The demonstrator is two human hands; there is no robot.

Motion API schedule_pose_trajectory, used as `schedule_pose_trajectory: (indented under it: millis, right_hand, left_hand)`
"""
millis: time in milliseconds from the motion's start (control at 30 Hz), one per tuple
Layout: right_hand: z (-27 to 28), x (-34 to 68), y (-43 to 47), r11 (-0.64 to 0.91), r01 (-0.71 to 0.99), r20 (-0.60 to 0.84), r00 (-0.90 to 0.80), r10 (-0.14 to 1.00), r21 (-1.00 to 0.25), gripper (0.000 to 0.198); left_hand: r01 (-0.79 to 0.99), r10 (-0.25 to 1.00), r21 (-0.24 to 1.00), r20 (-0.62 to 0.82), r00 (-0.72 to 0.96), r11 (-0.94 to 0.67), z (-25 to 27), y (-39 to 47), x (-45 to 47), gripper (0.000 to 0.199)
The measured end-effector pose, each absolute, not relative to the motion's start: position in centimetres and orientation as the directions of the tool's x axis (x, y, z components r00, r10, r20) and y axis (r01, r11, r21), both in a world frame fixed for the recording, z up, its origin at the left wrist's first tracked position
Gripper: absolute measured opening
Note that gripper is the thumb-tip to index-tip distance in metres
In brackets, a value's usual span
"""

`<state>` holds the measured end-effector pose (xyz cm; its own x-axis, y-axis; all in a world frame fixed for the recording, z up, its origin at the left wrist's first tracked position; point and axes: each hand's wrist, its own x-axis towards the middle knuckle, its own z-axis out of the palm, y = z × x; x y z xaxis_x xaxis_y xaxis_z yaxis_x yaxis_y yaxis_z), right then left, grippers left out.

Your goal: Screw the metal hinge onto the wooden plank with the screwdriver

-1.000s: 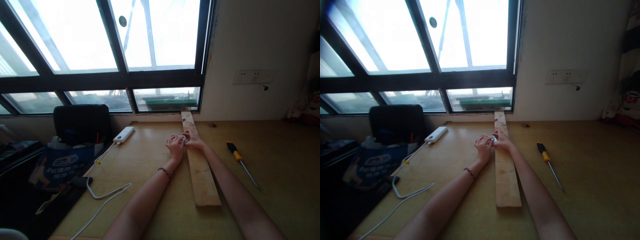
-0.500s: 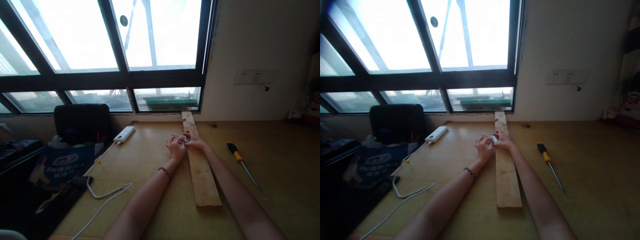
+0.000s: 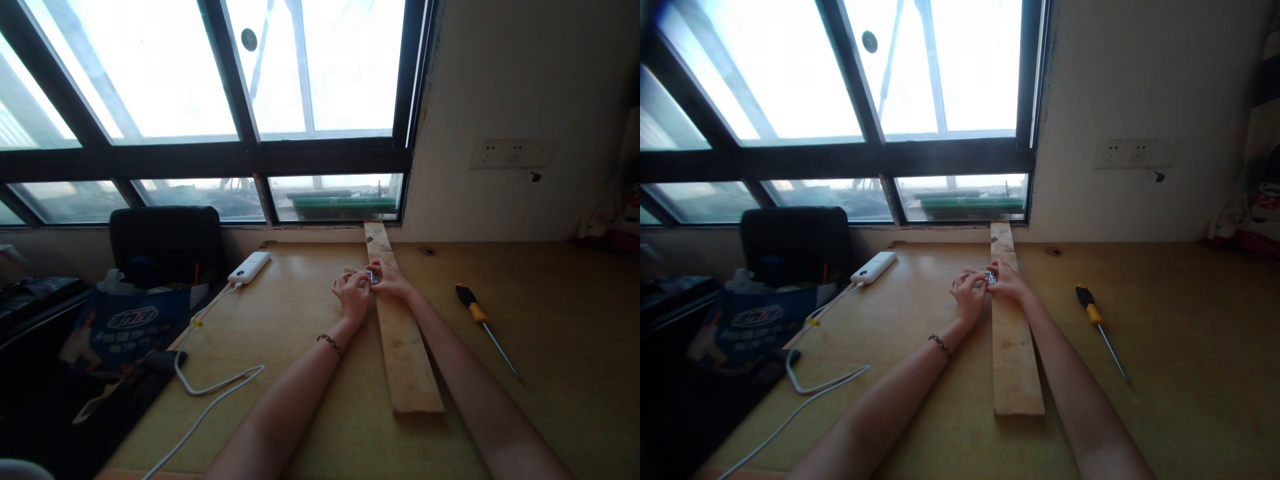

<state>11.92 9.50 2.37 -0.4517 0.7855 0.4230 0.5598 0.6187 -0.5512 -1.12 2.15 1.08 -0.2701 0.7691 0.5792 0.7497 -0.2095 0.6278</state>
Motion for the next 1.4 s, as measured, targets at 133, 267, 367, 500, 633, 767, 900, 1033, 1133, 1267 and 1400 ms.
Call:
schedule_pose_trajectory:
  millis: [133,267,367,500,633,767,900,1033,1133,1267,1400]
  right_hand:
    - [2.6,11.9,9.2,0.621,0.566,0.427,-0.451,0.784,-0.542,0.055]
    - [2.6,11.9,9.1,0.614,0.56,0.427,-0.441,0.789,-0.556,0.055]
    - [2.5,11.9,9.2,0.616,0.562,0.427,-0.444,0.788,-0.552,0.056]
    - [2.3,11.8,9.3,0.619,0.569,0.432,-0.444,0.785,-0.541,0.055]
    - [2.5,11.8,9.2,0.615,0.574,0.429,-0.441,0.788,-0.54,0.054]
    - [2.7,11.8,9.1,0.612,0.575,0.425,-0.44,0.791,-0.543,0.054]
    - [2.6,11.8,9.3,0.614,0.573,0.424,-0.443,0.79,-0.544,0.054]
    - [2.4,11.9,9.4,0.619,0.565,0.432,-0.444,0.785,-0.546,0.054]
    - [2.4,11.8,9.3,0.623,0.571,0.44,-0.441,0.782,-0.535,0.055]
    - [2.7,11.8,9.0,0.624,0.582,0.441,-0.443,0.781,-0.521,0.056]
    - [2.9,11.7,8.8,0.618,0.587,0.428,-0.447,0.786,-0.523,0.058]
  left_hand:
    - [0.736,0.765,0.647,0.572,-0.298,-0.197,1.0,2.2,-1.0,0.011]
    - [0.723,0.765,0.672,0.548,-0.339,-0.161,1.1,2.4,-0.8,0.007]
    - [0.724,0.766,0.671,0.547,-0.338,-0.159,1.1,2.4,-0.9,0.008]
    - [0.721,0.763,0.665,0.565,-0.314,-0.195,1.0,2.4,-1.0,0.009]
    - [0.727,0.767,0.646,0.581,-0.271,-0.233,0.8,2.4,-1.2,0.011]
    - [0.726,0.773,0.632,0.593,-0.227,-0.271,0.8,2.5,-1.2,0.014]
    - [0.719,0.776,0.627,0.598,-0.2,-0.299,0.8,2.5,-1.3,0.016]
    - [0.703,0.776,0.654,0.585,-0.235,-0.28,0.7,2.7,-1.3,0.011]
    - [0.678,0.77,0.692,0.566,-0.293,-0.25,0.6,2.9,-1.3,0.007]
    - [0.666,0.764,0.706,0.561,-0.318,-0.242,0.5,3.2,-1.3,0.006]
    - [0.666,0.737,0.711,0.572,-0.36,-0.226,0.8,3.2,-1.3,0.013]
